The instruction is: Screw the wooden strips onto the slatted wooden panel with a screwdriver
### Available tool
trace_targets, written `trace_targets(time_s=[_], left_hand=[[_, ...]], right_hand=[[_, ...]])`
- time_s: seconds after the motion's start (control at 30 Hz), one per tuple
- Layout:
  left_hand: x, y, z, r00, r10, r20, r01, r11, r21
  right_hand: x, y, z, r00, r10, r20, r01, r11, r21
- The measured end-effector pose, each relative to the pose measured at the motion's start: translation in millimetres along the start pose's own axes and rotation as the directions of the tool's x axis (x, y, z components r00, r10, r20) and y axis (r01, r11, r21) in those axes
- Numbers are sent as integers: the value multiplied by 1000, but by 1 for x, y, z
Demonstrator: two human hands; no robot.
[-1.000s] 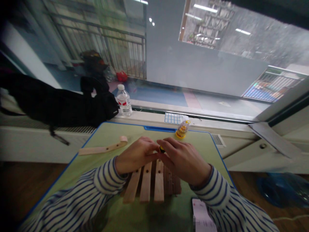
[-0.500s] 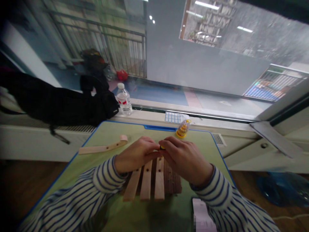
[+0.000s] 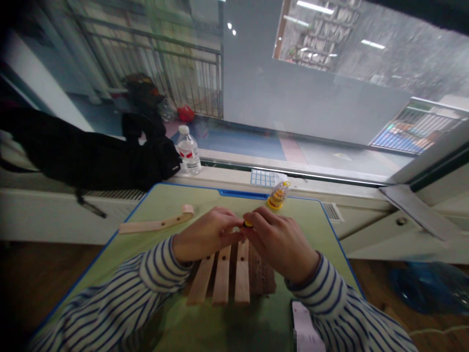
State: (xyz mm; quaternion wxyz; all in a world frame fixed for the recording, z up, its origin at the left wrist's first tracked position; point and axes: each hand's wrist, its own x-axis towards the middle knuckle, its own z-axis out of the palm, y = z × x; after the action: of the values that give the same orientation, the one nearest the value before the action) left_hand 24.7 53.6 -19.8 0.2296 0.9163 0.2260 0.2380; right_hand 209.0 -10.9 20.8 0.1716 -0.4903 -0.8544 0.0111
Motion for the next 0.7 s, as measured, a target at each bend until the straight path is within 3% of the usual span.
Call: trace_targets(time_s=[0.47, 0.7], left_hand=[[1, 0, 0, 1000, -4, -7, 4, 1000, -5], [2, -1, 2, 1000, 10, 8, -10, 1000, 4]], right_hand=[[-2, -2, -10, 996, -84, 40, 85, 996, -23], [-2, 2, -5, 999, -52, 18, 52, 997, -57]])
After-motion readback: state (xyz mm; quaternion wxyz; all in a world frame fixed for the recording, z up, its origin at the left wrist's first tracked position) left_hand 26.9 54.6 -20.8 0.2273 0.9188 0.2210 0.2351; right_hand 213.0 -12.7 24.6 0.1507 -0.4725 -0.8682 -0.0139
